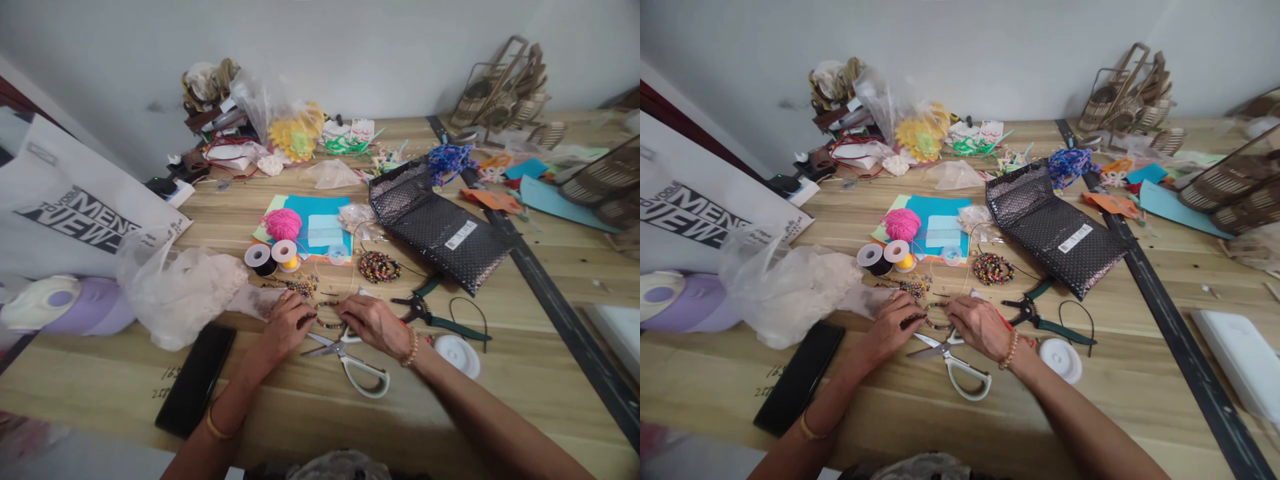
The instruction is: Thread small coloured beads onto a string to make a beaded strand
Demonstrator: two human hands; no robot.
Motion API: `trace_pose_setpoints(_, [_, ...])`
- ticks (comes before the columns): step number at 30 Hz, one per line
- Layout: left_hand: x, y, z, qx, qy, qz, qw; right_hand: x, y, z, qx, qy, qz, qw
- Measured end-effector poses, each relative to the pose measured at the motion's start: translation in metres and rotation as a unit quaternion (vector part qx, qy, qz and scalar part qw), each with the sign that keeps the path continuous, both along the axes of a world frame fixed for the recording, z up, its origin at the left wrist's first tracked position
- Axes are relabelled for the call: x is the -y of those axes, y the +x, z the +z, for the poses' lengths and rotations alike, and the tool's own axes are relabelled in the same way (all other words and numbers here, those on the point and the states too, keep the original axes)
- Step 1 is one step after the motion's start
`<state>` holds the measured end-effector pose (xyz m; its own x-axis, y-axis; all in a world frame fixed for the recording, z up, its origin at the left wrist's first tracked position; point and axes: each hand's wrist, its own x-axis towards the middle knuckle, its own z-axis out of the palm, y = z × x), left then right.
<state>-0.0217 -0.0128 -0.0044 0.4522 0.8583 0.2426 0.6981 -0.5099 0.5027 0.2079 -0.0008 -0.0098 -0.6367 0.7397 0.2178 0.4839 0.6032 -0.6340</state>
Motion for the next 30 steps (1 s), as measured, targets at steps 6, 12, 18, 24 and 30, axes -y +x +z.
trace_pose_setpoints(6, [0.000, 0.001, -0.003, 0.017, 0.020, 0.005, 1.000, 0.000, 0.000, -0.002, -0.002, 0.011, -0.007, 1.000])
trace_pose_setpoints(12, [-0.001, 0.001, -0.007, -0.003, 0.047, 0.003, 0.999, 0.000, 0.000, -0.002, -0.005, 0.007, -0.004, 1.000])
trace_pose_setpoints(18, [-0.001, 0.001, -0.008, -0.016, 0.042, 0.001, 0.999, -0.001, 0.000, -0.001, -0.005, 0.013, -0.006, 1.000])
trace_pose_setpoints(24, [-0.001, 0.002, -0.006, -0.016, 0.041, 0.006, 0.999, -0.001, 0.001, -0.003, -0.003, 0.014, -0.007, 1.000])
trace_pose_setpoints(30, [-0.002, 0.004, -0.010, -0.038, 0.038, 0.002, 0.999, -0.002, 0.001, -0.004, -0.002, 0.023, -0.006, 1.000])
